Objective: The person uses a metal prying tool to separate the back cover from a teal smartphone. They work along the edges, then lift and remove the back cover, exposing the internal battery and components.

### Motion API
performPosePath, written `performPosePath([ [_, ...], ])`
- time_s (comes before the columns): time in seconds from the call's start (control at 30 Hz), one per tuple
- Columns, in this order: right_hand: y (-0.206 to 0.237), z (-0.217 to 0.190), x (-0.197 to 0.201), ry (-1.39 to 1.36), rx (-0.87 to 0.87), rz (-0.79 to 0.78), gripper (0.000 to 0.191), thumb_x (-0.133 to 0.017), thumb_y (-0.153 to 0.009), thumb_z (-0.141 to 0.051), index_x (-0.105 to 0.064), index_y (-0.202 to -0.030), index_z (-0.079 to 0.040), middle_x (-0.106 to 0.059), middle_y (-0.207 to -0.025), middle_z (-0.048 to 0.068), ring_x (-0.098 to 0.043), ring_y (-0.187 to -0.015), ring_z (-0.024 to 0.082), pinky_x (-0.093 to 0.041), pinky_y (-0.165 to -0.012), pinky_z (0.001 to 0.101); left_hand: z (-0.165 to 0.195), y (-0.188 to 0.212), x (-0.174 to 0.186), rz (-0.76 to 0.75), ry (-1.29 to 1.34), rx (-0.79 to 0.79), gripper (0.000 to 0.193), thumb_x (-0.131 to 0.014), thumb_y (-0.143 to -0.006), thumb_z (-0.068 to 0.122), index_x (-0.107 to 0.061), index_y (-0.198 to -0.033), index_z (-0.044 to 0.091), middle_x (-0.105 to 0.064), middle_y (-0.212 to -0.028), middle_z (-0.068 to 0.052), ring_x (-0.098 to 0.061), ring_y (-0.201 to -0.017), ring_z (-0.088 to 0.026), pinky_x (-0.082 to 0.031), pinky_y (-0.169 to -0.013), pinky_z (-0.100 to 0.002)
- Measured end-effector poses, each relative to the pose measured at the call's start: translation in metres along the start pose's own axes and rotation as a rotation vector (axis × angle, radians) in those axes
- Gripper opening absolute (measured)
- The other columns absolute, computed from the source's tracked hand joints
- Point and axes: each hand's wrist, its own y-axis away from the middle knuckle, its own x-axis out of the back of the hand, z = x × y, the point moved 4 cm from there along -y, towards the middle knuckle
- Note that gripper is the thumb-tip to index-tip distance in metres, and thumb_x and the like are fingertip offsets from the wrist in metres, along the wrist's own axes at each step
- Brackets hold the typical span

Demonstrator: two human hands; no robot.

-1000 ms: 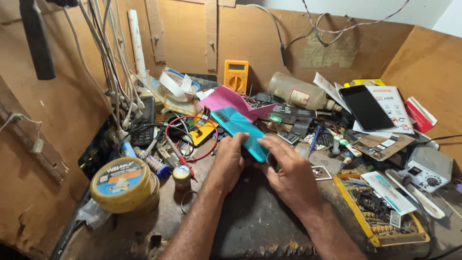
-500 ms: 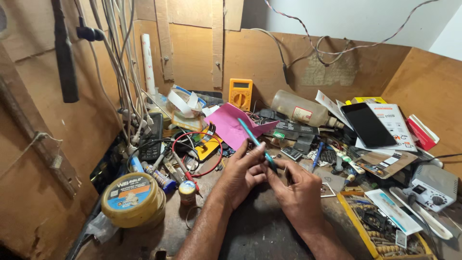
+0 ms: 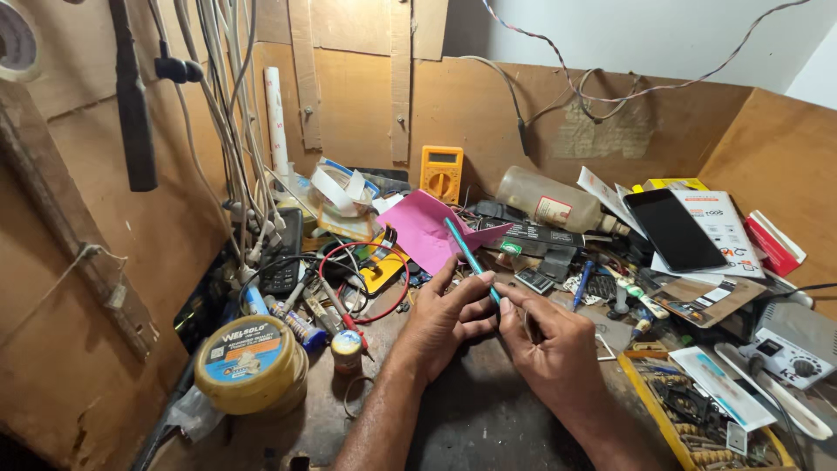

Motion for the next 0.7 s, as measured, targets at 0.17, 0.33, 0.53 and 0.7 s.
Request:
performPosePath([
  [0.17,0.000,-0.007,0.006,0.047,0.194,-0.006,0.029,-0.071,-0.089,-0.011,-0.073,-0.117,-0.001,-0.078,-0.101,0.016,-0.075,-0.074,0.018,-0.059,-0.064,0.0305,-0.001,0.002,0.000,0.000,-0.024,-0.013,0.059,-0.077,-0.086,0.020,-0.055,-0.139,0.007,-0.069,-0.111,-0.003,-0.069,-0.085,-0.012,-0.060,-0.068,-0.030],
  [0.33,-0.002,-0.002,0.006,0.176,-0.039,-0.141,0.043,-0.073,-0.091,-0.014,-0.067,-0.133,-0.010,-0.078,-0.092,0.016,-0.076,-0.081,0.025,-0.061,-0.070,0.0355,-0.001,0.001,-0.001,-0.011,-0.059,-0.050,0.058,-0.080,-0.087,0.020,-0.057,-0.139,0.006,-0.066,-0.104,-0.002,-0.067,-0.081,-0.010,-0.058,-0.066,-0.029],
  [0.53,-0.003,-0.008,-0.004,0.108,0.030,-0.073,0.065,-0.069,-0.089,-0.011,-0.036,-0.146,-0.013,-0.076,-0.106,0.021,-0.075,-0.096,0.038,-0.062,-0.068,0.0427,0.000,0.003,-0.001,0.005,-0.088,-0.060,0.062,-0.082,-0.083,0.021,-0.057,-0.138,0.009,-0.064,-0.101,-0.001,-0.065,-0.084,-0.010,-0.058,-0.068,-0.031],
  [0.7,-0.003,-0.010,-0.013,0.145,0.096,-0.074,0.068,-0.068,-0.089,-0.009,-0.030,-0.146,-0.010,-0.074,-0.110,0.021,-0.073,-0.098,0.041,-0.060,-0.068,0.0448,0.003,0.007,-0.005,-0.042,-0.070,-0.045,0.068,-0.084,-0.079,0.019,-0.053,-0.139,0.011,-0.067,-0.104,-0.003,-0.069,-0.097,-0.015,-0.062,-0.076,-0.035],
])
